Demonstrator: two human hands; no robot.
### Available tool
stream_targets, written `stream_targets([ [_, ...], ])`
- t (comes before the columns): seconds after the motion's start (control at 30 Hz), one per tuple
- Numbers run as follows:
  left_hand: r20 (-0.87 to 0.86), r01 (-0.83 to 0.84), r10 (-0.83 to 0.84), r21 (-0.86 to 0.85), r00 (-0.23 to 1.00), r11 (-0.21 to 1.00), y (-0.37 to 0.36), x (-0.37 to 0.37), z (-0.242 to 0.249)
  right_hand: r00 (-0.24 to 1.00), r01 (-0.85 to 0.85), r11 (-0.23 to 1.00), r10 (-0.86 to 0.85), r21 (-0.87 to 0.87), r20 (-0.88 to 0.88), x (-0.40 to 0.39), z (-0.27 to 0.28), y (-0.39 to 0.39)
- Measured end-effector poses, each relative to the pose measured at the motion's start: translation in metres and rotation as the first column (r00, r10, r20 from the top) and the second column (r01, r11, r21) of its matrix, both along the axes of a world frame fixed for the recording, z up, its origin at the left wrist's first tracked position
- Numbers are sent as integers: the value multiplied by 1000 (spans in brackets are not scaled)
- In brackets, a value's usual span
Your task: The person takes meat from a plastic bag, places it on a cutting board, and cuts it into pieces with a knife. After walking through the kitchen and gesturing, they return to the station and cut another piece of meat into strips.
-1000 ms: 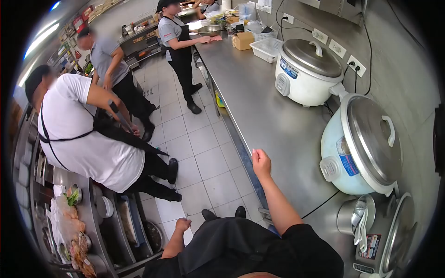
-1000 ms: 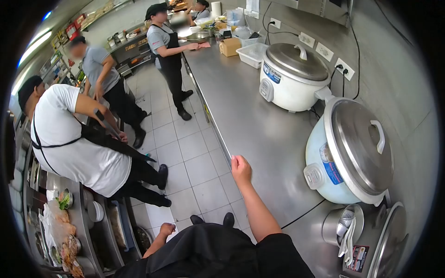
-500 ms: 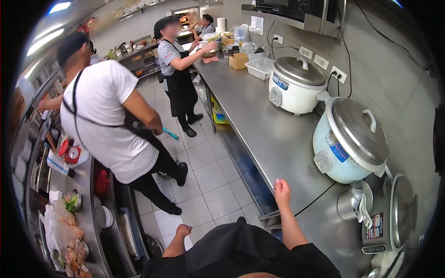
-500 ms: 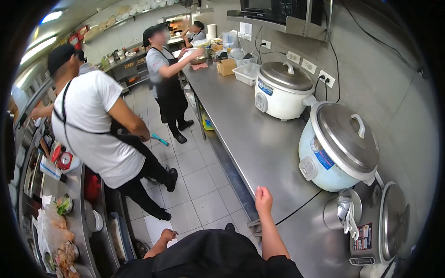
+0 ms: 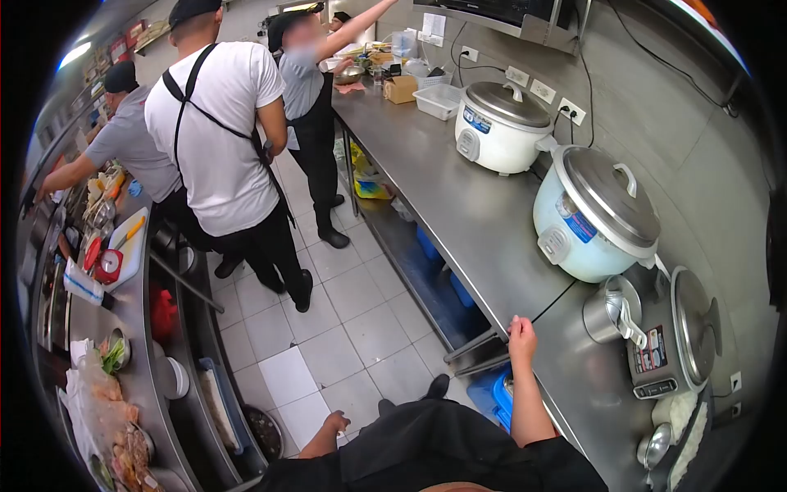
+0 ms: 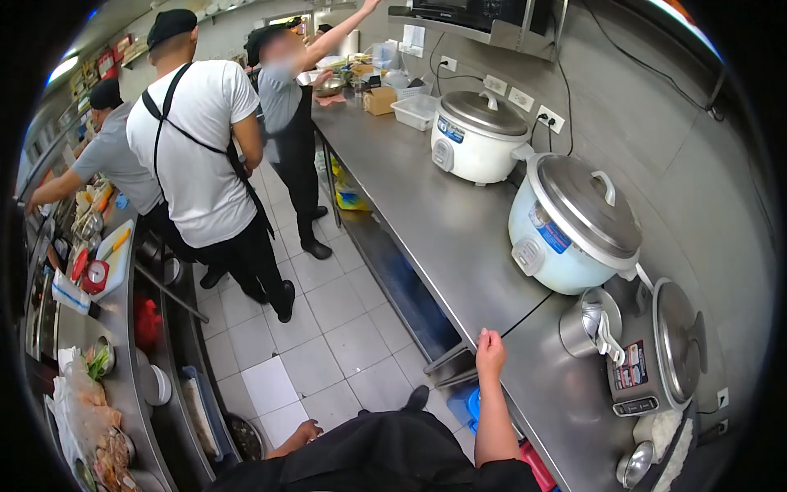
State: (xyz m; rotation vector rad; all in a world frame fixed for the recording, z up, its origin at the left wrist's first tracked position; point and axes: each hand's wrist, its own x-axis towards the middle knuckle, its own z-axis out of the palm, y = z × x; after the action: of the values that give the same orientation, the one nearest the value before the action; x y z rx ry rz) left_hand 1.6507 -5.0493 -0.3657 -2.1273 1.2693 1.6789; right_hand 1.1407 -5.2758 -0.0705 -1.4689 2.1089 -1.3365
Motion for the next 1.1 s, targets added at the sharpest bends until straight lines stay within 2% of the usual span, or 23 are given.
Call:
stream_targets([
  [0.03,-7,193,-193,-53,981,980,5,0,0,1000,6,1000,-6,-5,-2,1,2,0],
  [0.17,17,215,-214,-104,977,971,11,0,12,1000,2,1000,-2,17,6,-2,3,-4],
  [0.2,77,47,-44,-40,996,998,7,-3,15,1000,-24,999,24,22,-3,-4,0,-6],
  [0.23,75,48,-44,-50,996,998,3,-5,13,999,-50,998,50,28,-13,-7,-1,-6],
  [0.3,45,-78,79,-27,996,997,-5,-2,9,997,-65,998,66,23,-35,-12,-1,-7],
  [0.33,112,390,-375,-190,920,901,-8,2,10,994,-111,993,110,37,16,-14,0,-8],
  [0.37,113,391,-376,-199,920,899,-15,-3,12,986,-157,986,154,49,67,-19,-4,-9],
  [0.43,144,477,-461,-106,876,873,-32,-11,19,979,-187,982,183,33,94,-27,-14,-11],
  [0.5,162,453,-433,-112,887,885,-44,-26,17,970,-226,973,221,43,105,-33,-24,-15],
  [0.57,93,211,-203,-89,975,973,-49,-41,18,965,-243,969,237,41,116,-35,-21,-13],
  [0.6,99,212,-203,-89,974,973,-48,-48,18,963,-251,967,245,44,110,-35,-21,-12],
  [0.67,112,457,-443,-227,890,860,-45,-64,20,963,-259,966,256,28,86,-34,-19,-9],
  [0.83,76,392,-385,-143,920,909,-27,-105,24,964,-265,963,266,-39,2,-31,-4,0],
  [0.93,201,638,-607,-176,769,750,-10,-117,23,954,-299,953,300,-51,12,-34,-6,0],
  [1.1,179,545,-522,-120,834,830,20,-119,32,943,-332,936,333,-120,-18,-34,-7,0],
])
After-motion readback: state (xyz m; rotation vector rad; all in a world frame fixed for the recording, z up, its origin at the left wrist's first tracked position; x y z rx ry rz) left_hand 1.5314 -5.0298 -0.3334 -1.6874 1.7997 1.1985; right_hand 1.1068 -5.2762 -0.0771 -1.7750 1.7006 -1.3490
